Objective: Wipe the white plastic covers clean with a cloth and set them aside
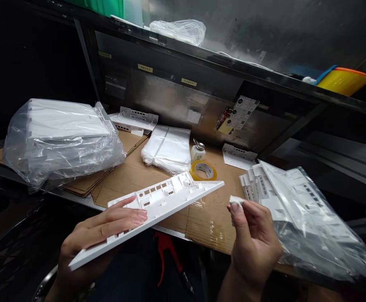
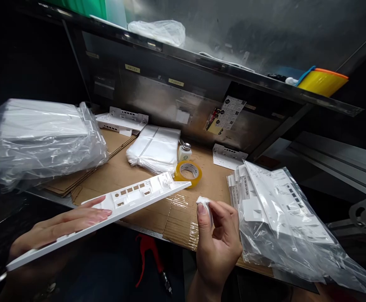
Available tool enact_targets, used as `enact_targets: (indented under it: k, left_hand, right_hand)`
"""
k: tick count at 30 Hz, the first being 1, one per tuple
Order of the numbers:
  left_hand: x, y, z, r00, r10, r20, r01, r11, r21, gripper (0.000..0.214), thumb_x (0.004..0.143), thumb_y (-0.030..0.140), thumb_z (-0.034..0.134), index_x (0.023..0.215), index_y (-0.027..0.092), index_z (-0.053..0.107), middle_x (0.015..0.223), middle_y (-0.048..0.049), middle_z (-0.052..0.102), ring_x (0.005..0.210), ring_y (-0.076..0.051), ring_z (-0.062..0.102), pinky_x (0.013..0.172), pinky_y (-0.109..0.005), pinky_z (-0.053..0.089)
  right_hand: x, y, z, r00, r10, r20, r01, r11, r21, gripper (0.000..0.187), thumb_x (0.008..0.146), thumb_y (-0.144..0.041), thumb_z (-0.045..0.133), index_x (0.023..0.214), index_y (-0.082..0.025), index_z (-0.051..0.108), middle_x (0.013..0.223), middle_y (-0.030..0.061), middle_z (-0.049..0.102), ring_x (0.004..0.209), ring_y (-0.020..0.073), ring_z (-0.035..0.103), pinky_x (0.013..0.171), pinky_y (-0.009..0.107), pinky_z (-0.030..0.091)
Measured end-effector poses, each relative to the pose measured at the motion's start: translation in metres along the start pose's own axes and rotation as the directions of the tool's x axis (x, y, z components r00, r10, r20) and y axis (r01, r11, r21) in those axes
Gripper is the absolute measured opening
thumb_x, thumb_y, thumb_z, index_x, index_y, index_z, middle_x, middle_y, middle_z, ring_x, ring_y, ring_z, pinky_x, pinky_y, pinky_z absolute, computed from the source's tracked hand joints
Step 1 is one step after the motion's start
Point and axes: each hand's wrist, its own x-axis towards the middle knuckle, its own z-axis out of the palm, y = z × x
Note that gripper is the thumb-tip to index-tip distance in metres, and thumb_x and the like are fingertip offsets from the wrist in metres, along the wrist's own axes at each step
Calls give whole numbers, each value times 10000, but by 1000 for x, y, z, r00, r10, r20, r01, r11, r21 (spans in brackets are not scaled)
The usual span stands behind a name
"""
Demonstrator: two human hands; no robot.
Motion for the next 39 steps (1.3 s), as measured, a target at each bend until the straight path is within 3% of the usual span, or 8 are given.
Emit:
enact_targets:
  k: [14,19,22,26,28,32,35,39]
  left_hand:
    - [-1,-4,1,994,73,78,-72,997,-8,245,989,254,610,1181,323,746,1042,4,818,941,-212,785,1102,-445,552]
    - [0,-7,-5,977,74,202,-78,997,13,337,943,113,598,1209,288,708,1118,7,801,1030,-206,759,1148,-444,500]
    - [-2,-9,-5,950,93,296,-106,994,26,428,921,70,580,1286,277,666,1194,-5,779,1099,-209,732,1190,-449,435]
    - [-7,-6,2,954,62,293,-100,988,116,445,949,125,537,1336,316,649,1200,3,777,1116,-197,720,1197,-400,392]
    - [-9,-5,5,964,57,259,-96,985,140,474,936,114,547,1344,331,650,1185,6,783,1098,-203,726,1181,-397,408]
    - [-12,-7,3,975,54,213,-85,987,136,560,880,67,594,1355,361,641,1191,23,781,1089,-227,731,1151,-430,456]
    - [-12,-5,3,986,-18,164,-1,993,119,510,896,77,615,1283,400,687,1157,64,788,1092,-213,731,1124,-390,482]
    - [-12,2,8,992,-119,52,114,990,84,403,906,127,666,1170,417,759,1121,71,799,1095,-228,734,1094,-364,493]
  right_hand:
    - [-7,-13,3,1000,-16,25,15,999,44,111,840,-256,803,942,-232,769,1024,33,641,889,170,653,740,310,524]
    - [-21,-31,11,979,-31,199,-1,987,160,85,918,-248,698,1002,-237,700,1165,78,715,1055,241,708,792,344,571]
    - [-29,-39,16,895,-100,434,5,977,215,159,949,-214,635,1102,-251,656,1294,98,711,1250,269,657,945,396,572]
    - [-35,-38,27,671,-284,685,95,949,300,341,926,-155,648,1249,-253,599,1398,98,672,1243,238,677,993,350,586]
    - [-32,-28,32,720,-229,656,101,969,227,323,940,-167,639,1246,-258,594,1365,89,694,1152,221,719,940,345,615]
    - [-12,-2,33,967,-27,253,52,994,-93,188,949,-258,656,1134,-229,664,1370,122,661,1041,240,734,791,384,647]
    - [0,2,25,998,-43,51,50,989,-140,166,905,-301,721,1043,-211,705,1251,124,676,1043,273,719,782,419,641]
    - [-11,-15,19,987,-59,148,67,996,-54,172,903,-273,720,1067,-227,704,1157,103,670,984,256,718,772,415,630]
